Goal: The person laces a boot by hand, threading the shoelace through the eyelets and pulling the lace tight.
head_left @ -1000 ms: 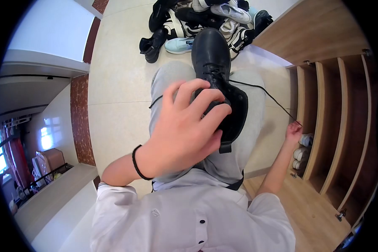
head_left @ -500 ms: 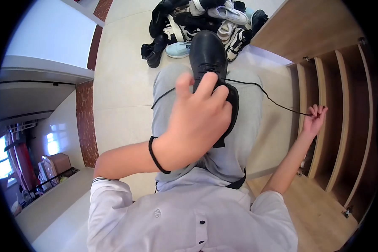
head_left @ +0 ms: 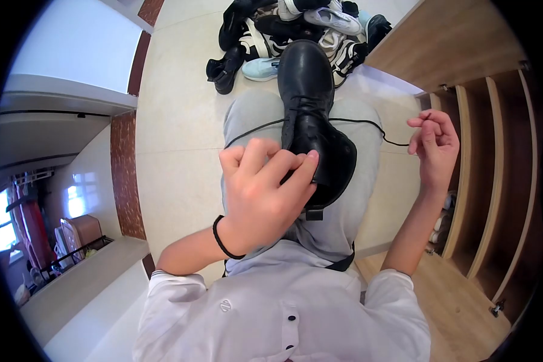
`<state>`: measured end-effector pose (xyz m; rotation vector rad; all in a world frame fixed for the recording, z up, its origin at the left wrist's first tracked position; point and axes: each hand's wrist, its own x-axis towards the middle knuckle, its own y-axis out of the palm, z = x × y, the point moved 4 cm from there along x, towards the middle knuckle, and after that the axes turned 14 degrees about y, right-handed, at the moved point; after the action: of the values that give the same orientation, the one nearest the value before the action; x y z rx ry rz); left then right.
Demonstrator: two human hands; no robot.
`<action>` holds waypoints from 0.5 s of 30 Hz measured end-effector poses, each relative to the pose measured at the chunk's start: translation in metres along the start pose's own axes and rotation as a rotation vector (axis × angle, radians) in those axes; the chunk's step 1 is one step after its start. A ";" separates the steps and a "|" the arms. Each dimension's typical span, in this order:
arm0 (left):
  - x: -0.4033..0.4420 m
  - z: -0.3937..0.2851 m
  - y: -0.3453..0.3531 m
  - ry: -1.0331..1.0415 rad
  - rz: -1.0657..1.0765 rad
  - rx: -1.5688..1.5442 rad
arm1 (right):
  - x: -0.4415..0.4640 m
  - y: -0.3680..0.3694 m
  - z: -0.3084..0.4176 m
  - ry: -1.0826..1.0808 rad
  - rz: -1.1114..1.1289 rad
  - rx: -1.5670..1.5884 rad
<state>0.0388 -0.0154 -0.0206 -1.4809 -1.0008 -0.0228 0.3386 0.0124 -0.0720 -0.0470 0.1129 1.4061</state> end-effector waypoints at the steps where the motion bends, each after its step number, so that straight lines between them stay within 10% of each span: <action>1: -0.004 -0.002 0.002 -0.005 -0.001 0.000 | 0.001 0.010 0.006 0.003 0.004 -0.002; 15: -0.019 0.011 0.008 0.033 -0.120 -0.169 | 0.009 0.100 0.024 0.019 0.557 -0.223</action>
<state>0.0257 -0.0155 -0.0407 -1.5660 -1.0811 -0.2222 0.2422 0.0398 -0.0459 -0.2274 -0.0201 1.9705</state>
